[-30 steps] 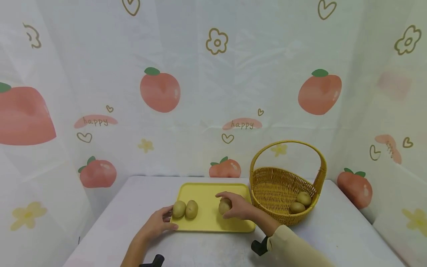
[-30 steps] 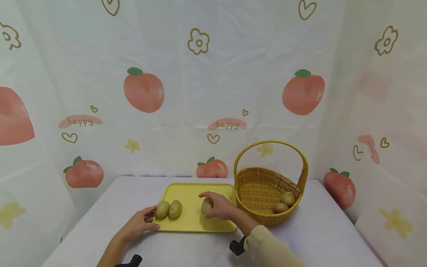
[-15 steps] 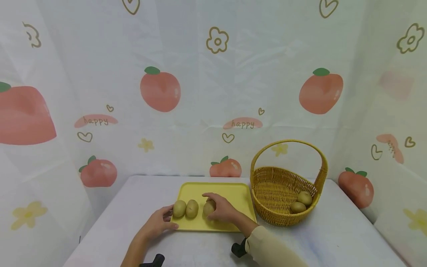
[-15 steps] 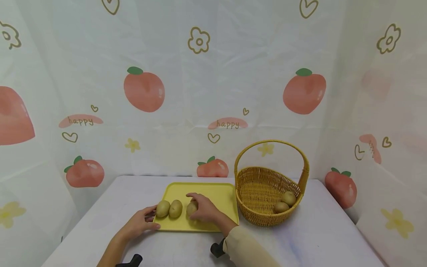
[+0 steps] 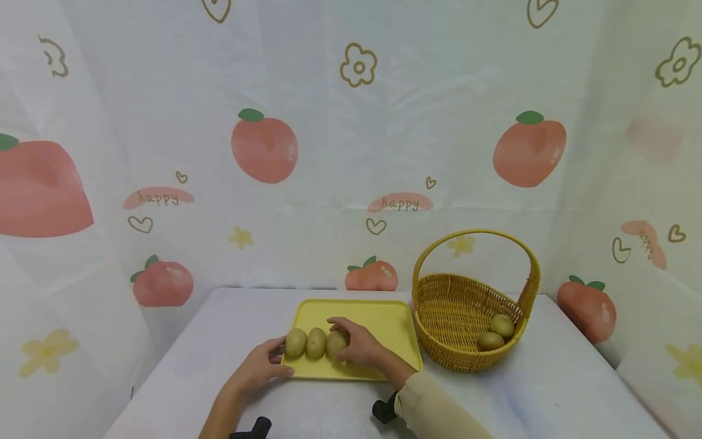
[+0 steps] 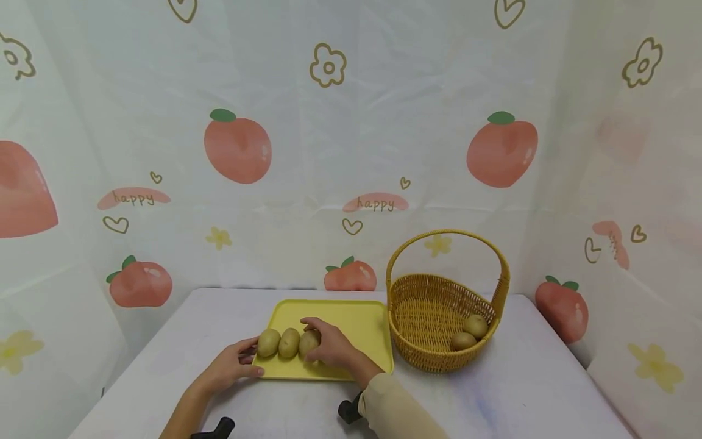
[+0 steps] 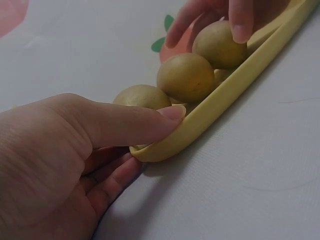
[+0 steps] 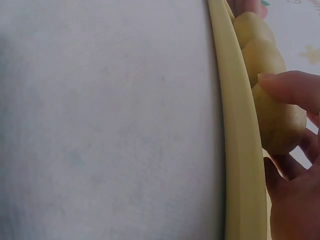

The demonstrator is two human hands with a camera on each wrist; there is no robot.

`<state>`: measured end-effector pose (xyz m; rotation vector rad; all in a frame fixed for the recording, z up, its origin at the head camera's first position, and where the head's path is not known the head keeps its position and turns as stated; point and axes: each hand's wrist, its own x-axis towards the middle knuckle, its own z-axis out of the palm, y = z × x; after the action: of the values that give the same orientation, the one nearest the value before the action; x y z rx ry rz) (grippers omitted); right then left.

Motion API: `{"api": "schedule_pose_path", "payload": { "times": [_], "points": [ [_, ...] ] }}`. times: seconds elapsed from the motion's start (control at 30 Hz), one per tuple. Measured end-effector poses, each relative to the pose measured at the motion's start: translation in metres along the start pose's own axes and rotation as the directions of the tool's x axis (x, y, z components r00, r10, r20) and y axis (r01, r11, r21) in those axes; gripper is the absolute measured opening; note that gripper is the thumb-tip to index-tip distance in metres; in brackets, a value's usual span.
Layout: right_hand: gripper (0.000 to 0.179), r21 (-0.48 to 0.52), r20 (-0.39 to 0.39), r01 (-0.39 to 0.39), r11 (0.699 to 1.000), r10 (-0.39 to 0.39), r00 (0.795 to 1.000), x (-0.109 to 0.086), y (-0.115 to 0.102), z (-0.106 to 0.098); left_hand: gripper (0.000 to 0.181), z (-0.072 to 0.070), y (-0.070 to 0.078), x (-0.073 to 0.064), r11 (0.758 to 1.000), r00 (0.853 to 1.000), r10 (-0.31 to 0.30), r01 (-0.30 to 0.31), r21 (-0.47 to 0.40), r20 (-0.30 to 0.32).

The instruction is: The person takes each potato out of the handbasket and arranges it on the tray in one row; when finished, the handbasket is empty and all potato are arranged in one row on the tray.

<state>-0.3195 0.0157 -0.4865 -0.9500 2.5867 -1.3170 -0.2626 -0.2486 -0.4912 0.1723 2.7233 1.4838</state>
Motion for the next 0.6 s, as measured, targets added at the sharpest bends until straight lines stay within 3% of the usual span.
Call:
{"api": "schedule_pose_path", "payload": {
  "times": [0.27, 0.6],
  "points": [
    [0.076, 0.066, 0.017, -0.029, 0.997, 0.028, 0.999, -0.001, -0.0002, -0.0027, 0.084, 0.0007, -0.0008, 0.0001, 1.0, 1.0, -0.001, 0.001, 0.01, -0.008],
    [0.071, 0.078, -0.033, -0.023, 0.997, 0.026, 0.999, -0.0036, 0.0051, -0.0015, 0.083, -0.0002, -0.0013, -0.0019, 0.999, 0.999, 0.033, -0.033, -0.012, 0.009]
  ]
}}
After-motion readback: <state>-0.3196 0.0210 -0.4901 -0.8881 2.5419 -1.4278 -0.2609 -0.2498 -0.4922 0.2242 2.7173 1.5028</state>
